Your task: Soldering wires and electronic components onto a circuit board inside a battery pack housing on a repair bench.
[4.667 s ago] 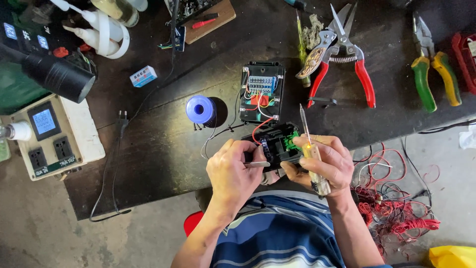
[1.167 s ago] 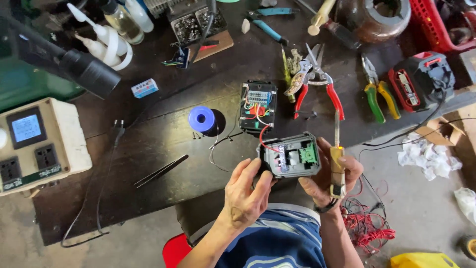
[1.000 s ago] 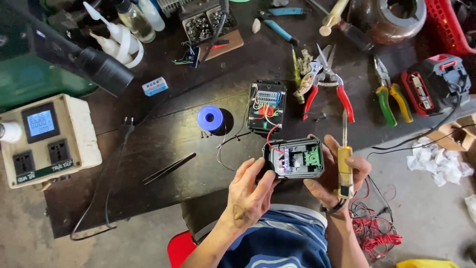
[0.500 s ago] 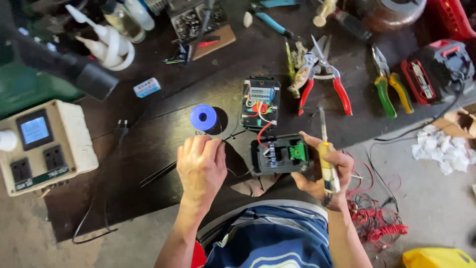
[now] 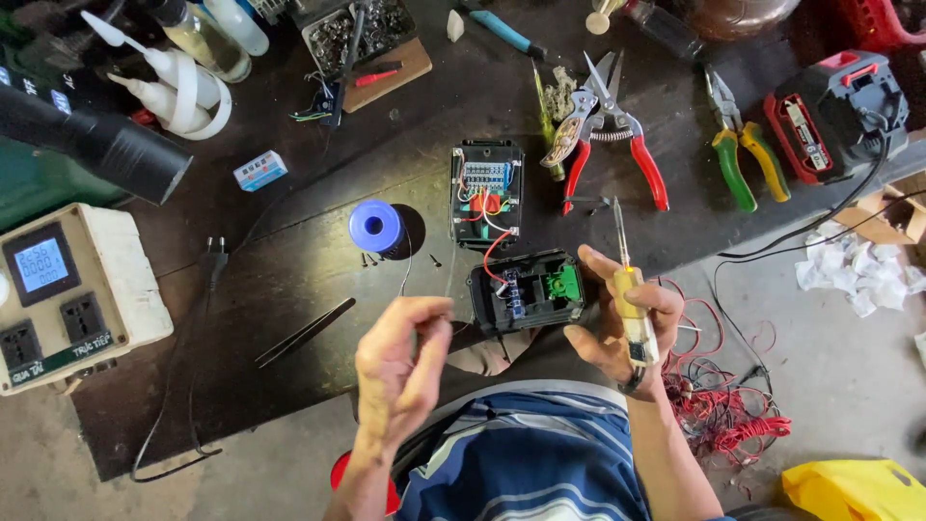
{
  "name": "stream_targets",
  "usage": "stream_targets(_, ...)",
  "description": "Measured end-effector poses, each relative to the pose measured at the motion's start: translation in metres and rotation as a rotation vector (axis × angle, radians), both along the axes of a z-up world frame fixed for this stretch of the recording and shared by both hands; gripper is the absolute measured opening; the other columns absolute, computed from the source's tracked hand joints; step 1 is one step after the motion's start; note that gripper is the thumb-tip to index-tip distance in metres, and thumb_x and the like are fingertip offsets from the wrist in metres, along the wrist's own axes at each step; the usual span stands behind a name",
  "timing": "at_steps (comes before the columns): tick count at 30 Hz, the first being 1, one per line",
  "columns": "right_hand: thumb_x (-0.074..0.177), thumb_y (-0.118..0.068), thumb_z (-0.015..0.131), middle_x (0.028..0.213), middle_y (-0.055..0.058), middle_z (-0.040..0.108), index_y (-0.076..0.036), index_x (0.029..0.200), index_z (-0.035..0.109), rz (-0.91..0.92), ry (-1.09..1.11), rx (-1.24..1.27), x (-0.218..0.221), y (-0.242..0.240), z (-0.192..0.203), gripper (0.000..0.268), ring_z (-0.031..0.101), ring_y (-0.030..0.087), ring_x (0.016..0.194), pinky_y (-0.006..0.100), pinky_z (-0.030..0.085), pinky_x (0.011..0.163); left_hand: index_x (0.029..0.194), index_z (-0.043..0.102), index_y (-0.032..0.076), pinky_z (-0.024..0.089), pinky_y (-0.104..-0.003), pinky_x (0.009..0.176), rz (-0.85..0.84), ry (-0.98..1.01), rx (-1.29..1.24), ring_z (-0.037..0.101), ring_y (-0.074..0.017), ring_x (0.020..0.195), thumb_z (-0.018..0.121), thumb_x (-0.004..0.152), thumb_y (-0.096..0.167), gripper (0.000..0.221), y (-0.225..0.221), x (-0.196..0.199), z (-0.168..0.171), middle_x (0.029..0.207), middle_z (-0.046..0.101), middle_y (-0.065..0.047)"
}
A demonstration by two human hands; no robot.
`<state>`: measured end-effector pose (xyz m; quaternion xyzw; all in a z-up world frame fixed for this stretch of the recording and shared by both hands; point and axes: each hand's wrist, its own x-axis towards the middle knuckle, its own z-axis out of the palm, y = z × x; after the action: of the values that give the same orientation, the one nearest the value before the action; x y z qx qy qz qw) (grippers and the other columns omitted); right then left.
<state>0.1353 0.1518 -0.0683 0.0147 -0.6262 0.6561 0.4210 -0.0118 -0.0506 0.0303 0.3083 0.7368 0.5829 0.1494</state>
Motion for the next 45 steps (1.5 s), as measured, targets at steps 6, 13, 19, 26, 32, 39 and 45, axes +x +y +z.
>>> stream_targets(6, 0.084, -0.006, 0.078, 0.129, 0.035, 0.059, -0.015, 0.126, 0.043, -0.211, -0.017, 0.186, 0.006, -0.002, 0.006, 0.056, 0.064, 0.044, 0.125, 0.053, 0.057, 0.111, 0.106, 0.069, 0.0, 0.059, -0.028, 0.074, 0.02, 0.209, 0.127, 0.069, -0.0205, 0.082, 0.058, 0.092, -0.011, 0.021, 0.01, 0.012, -0.014, 0.095, 0.071, -0.012)
stream_targets(13, 0.085, -0.015, 0.075, 0.111, 0.027, 0.064, -0.015, 0.122, 0.041, -0.37, 0.054, 0.372, 0.019, 0.006, 0.001, 0.05, 0.069, 0.035, 0.108, 0.056, 0.057, 0.097, 0.121, 0.066, 0.006, 0.053, -0.038, 0.088, -0.014, 0.519, -0.113, 0.067, -0.0278, 0.094, 0.056, 0.097, -0.008, 0.03, -0.029, -0.009, -0.023, 0.11, 0.068, -0.013)
stream_targets(19, 0.084, -0.018, 0.07, 0.109, 0.035, 0.062, -0.016, 0.119, 0.035, -0.384, -0.013, 0.402, 0.04, -0.001, 0.002, 0.05, 0.067, 0.039, 0.101, 0.057, 0.053, 0.092, 0.107, 0.07, 0.001, 0.05, -0.039, 0.091, 0.078, 0.647, -0.195, 0.065, -0.0306, 0.098, 0.061, 0.096, 0.003, 0.015, -0.044, -0.005, -0.018, 0.11, 0.071, -0.014)
stream_targets(26, 0.087, -0.019, 0.068, 0.118, 0.029, 0.064, -0.019, 0.118, 0.047, -0.15, -0.112, 0.431, 0.053, -0.023, 0.026, 0.038, 0.061, 0.034, 0.099, 0.049, 0.051, 0.092, 0.108, 0.07, 0.01, 0.043, -0.035, 0.079, 0.007, 0.778, -0.2, 0.064, -0.0241, 0.088, 0.066, 0.1, 0.014, 0.01, -0.026, 0.01, -0.04, 0.109, 0.069, -0.006)
stream_targets(32, 0.091, -0.026, 0.067, 0.091, 0.018, 0.056, -0.011, 0.113, 0.062, -0.167, -0.088, 0.414, 0.055, -0.051, 0.01, 0.026, 0.067, 0.03, 0.082, 0.033, 0.054, 0.068, 0.104, 0.068, 0.008, 0.042, -0.037, 0.069, 0.039, 0.716, -0.214, 0.061, -0.0264, 0.083, 0.063, 0.101, 0.012, 0.007, -0.043, 0.0, -0.048, 0.101, 0.069, -0.006)
stream_targets(39, 0.101, -0.042, 0.063, 0.078, 0.01, 0.054, -0.009, 0.11, 0.064, -0.126, -0.046, 0.46, 0.013, -0.074, 0.032, 0.034, 0.068, 0.029, 0.08, 0.039, 0.058, 0.067, 0.094, 0.063, 0.007, 0.04, -0.036, 0.067, 0.011, 0.664, -0.276, 0.052, -0.0263, 0.079, 0.06, 0.099, 0.004, 0.007, -0.046, -0.005, -0.045, 0.095, 0.062, -0.006)
stream_targets(45, 0.1, -0.04, 0.065, 0.093, 0.015, 0.065, -0.009, 0.116, 0.066, -0.087, -0.204, 0.518, 0.01, -0.09, 0.041, 0.035, 0.064, 0.027, 0.07, 0.039, 0.062, 0.069, 0.097, 0.068, -0.001, 0.057, -0.035, 0.076, 0.147, 0.57, -0.121, 0.067, -0.0272, 0.081, 0.062, 0.099, 0.001, 0.007, -0.043, -0.02, -0.036, 0.094, 0.069, -0.014)
